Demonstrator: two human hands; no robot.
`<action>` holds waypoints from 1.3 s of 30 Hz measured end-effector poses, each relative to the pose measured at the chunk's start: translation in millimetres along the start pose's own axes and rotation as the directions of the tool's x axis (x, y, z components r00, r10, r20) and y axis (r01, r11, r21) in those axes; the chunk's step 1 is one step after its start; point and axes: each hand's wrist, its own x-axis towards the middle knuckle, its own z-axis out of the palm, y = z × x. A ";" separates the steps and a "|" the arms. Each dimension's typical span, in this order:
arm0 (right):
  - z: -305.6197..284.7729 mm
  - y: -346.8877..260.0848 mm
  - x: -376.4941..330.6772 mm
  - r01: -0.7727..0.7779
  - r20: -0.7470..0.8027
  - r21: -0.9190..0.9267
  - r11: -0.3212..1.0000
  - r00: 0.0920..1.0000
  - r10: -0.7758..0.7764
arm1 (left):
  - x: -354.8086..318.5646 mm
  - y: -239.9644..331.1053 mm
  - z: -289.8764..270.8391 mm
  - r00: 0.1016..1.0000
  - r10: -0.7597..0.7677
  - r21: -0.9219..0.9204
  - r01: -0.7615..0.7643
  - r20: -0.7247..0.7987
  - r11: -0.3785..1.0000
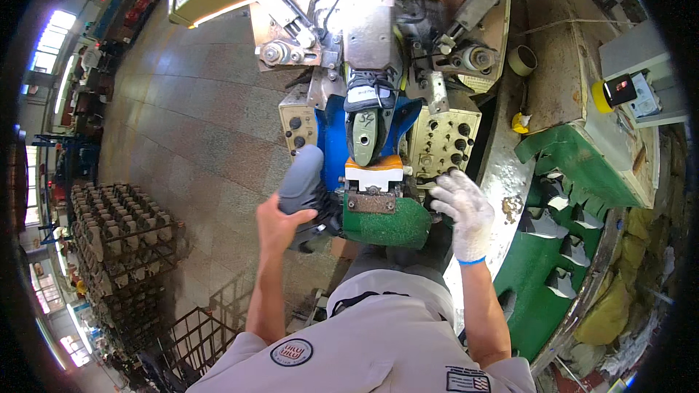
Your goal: The person picks up shoe uppers from a conveyor, places them into an industrial lasting machine one at a time to shape the front, operates the machine with buttons, and then places the shaped shoes back onto the conveyor.
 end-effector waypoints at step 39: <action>-393.4 41.9 -61.6 0.323 -0.519 0.241 0.915 0.840 -0.160 | 110.9 92.4 93.5 0.977 0.144 0.162 -0.170 0.160 0.972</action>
